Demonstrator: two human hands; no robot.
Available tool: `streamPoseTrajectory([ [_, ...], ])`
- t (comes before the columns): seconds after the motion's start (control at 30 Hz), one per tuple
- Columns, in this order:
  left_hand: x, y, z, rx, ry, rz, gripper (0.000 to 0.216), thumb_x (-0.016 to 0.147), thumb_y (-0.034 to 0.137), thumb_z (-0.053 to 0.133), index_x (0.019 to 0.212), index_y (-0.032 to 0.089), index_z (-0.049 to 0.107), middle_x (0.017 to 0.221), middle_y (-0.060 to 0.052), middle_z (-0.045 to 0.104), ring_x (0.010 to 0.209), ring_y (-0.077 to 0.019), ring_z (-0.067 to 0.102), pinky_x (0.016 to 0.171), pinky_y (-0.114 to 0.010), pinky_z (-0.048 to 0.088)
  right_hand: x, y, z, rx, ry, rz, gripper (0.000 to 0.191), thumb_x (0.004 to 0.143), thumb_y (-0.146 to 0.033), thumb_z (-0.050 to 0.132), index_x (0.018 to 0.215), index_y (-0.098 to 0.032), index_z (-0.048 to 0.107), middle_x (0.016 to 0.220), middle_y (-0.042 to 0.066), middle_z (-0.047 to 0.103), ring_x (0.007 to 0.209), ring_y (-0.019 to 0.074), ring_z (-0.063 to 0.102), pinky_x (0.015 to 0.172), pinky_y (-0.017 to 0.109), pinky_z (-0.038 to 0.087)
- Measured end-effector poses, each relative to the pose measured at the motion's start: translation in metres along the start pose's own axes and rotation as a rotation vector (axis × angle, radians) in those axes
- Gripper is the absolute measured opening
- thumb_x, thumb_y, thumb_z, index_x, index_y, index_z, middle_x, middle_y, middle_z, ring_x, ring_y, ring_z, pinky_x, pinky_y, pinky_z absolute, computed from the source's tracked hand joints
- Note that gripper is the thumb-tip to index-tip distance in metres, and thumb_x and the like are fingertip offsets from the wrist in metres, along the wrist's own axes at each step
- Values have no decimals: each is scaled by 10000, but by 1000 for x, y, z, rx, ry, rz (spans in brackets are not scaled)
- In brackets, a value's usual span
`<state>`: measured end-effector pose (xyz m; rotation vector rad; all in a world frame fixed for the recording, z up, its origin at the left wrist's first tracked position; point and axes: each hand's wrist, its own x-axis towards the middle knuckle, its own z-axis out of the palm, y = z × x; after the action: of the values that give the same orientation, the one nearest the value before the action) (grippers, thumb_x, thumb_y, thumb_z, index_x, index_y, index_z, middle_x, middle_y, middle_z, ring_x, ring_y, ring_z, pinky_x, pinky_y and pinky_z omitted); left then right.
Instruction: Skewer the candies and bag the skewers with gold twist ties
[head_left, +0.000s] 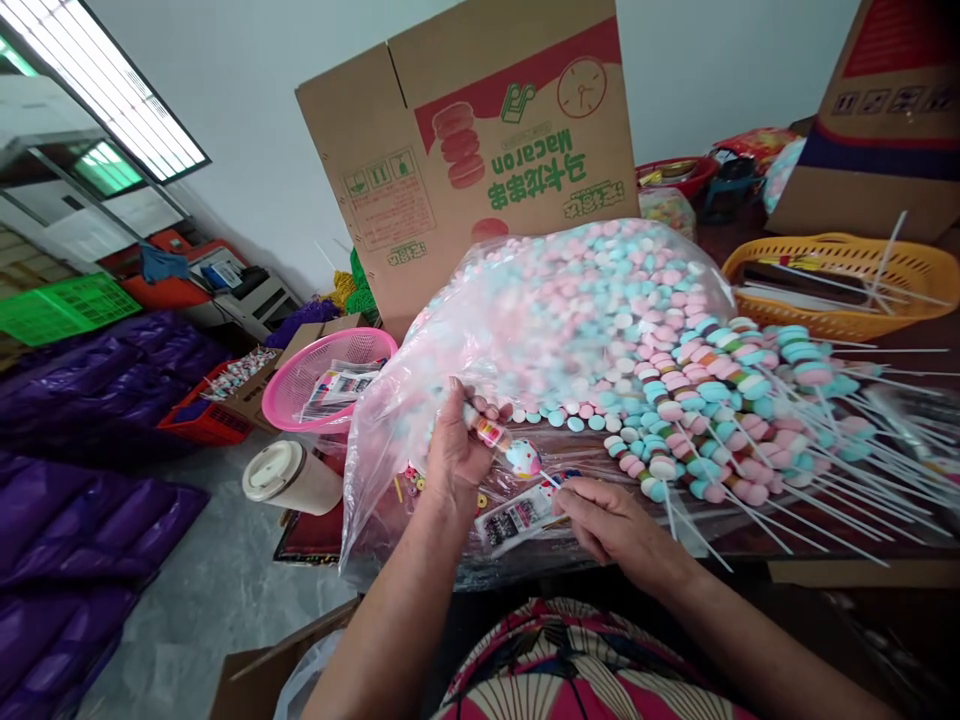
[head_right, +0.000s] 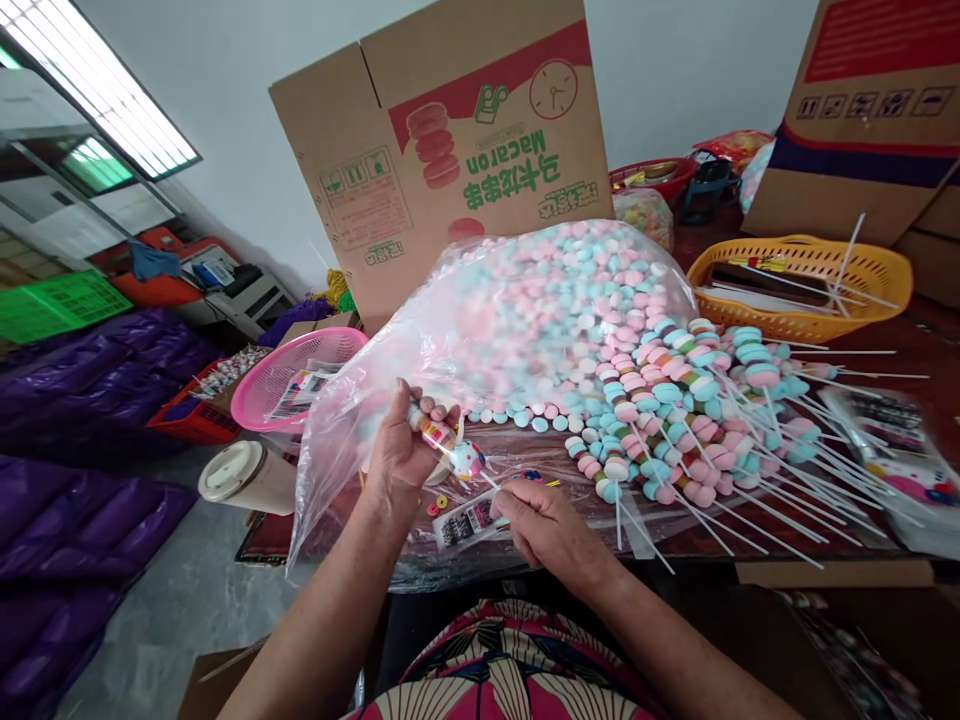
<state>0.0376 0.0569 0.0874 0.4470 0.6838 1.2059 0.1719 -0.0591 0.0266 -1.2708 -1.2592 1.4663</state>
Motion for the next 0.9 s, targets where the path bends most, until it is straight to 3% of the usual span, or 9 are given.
streamPoseTrajectory([
  [0.1,-7,-19,-3,-14,23,1,361,770,463,641,616,173,489,475,70,489,440,-71,491,722,-302,506,6,-3,5,-165,110,-93,336,856,-441,403,607,-217,429,381,-64,374,389,99,335,440,248,253],
  [0.2,-9,-28,-8,26,50,-32,365,723,464,689,628,173,490,479,72,492,445,-71,493,690,-283,503,9,-5,8,-176,133,-122,349,839,-430,424,560,-225,373,385,-54,390,392,100,343,436,253,253],
  [0.3,-5,-22,-15,35,25,-51,329,733,460,680,667,176,528,512,56,528,493,-88,534,691,-289,504,6,-6,7,-22,63,-45,315,821,-457,445,618,-217,468,355,-72,374,360,89,311,422,244,235],
  [0.37,-1,-17,-19,11,-4,-45,273,756,420,668,697,178,557,531,48,549,520,-97,555,707,-300,507,4,-7,5,160,-57,59,307,798,-480,465,672,-207,523,317,-90,347,315,76,248,397,236,207],
  [0.47,0,-17,-20,-16,-42,-45,236,774,368,658,679,180,553,484,70,498,471,-76,514,714,-292,505,5,-8,8,396,-164,170,304,748,-496,517,661,-205,523,276,-105,323,270,57,155,357,230,158],
  [0.57,-7,-33,-17,12,-37,-12,300,762,433,657,666,182,522,474,81,462,459,-66,494,666,-255,491,11,-8,18,393,-41,114,312,745,-492,529,633,-201,511,270,-102,333,271,50,184,364,223,169],
  [0.67,-21,-57,-17,111,13,-75,389,709,537,663,692,175,524,562,43,536,534,-92,548,593,-229,461,18,-5,24,293,106,12,375,756,-473,547,525,-197,441,281,-75,372,295,43,261,385,217,202],
  [0.77,-36,-72,-27,195,11,-119,393,672,529,699,724,167,554,633,25,573,560,-90,538,588,-219,444,21,0,21,465,49,52,339,745,-459,571,555,-199,464,277,-86,363,271,42,210,350,218,170],
  [0.9,-43,-67,-52,572,-182,19,269,726,398,696,848,163,649,775,-17,638,726,-114,572,731,-237,454,20,6,8,802,-69,67,222,740,-393,612,689,-189,541,280,-112,343,261,42,159,320,204,160],
])
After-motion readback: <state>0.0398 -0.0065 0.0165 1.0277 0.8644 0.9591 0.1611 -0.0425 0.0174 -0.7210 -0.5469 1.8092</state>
